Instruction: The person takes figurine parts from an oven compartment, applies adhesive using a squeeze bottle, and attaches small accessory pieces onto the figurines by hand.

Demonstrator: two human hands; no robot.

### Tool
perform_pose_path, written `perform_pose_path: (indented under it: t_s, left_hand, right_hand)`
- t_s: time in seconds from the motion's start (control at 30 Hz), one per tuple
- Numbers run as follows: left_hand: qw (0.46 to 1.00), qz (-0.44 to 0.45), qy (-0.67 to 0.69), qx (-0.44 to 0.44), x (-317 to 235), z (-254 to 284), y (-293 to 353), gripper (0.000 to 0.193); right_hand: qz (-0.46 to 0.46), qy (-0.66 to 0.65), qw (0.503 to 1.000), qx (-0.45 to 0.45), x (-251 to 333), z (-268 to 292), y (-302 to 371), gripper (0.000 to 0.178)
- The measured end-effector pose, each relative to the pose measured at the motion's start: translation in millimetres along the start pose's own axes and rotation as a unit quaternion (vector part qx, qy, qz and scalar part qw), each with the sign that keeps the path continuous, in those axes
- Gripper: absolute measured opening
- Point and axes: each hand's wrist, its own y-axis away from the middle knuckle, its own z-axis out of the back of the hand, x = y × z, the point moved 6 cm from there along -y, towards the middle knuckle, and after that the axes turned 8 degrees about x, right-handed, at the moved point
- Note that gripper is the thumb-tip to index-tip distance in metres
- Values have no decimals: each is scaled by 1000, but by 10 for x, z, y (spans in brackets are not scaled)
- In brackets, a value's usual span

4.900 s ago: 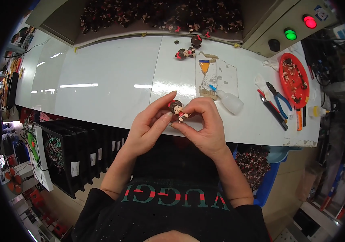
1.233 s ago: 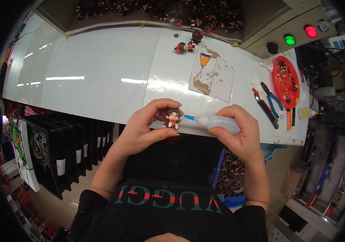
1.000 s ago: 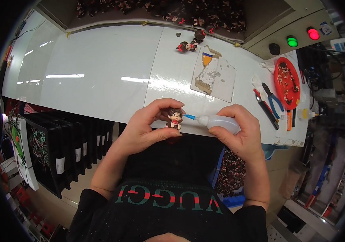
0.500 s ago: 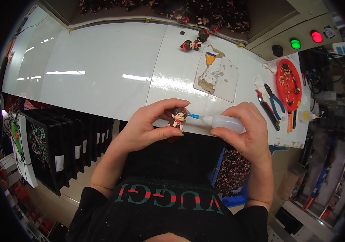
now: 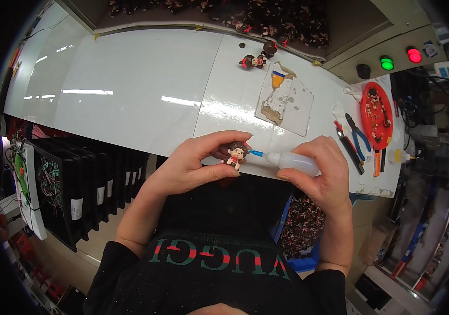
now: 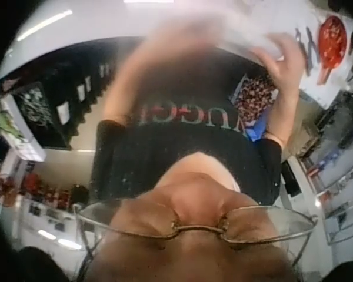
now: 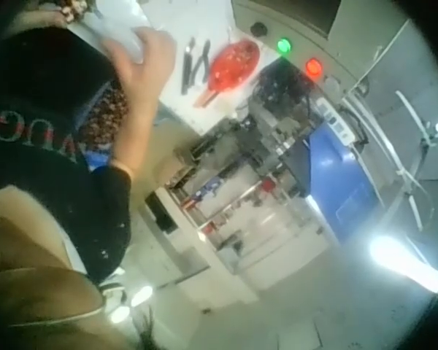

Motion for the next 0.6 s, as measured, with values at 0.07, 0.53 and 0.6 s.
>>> perform_pose_path:
  t_s: [0.07,0.53,0.6]
  left_hand:
    - [1000,3,2,5,5,-5,-13,53]
    - [1000,-2,2,-7,-48,-11,0,51]
    - [1000,-7,-1,-10,-61,-16,-4,52]
  right_hand:
    - [15,30,999,3,27,14,-11,39]
    - [-169,-141,974,-60,-684,12,-36,18]
    - [-164,-46,984,-51,-753,-20,-116,19]
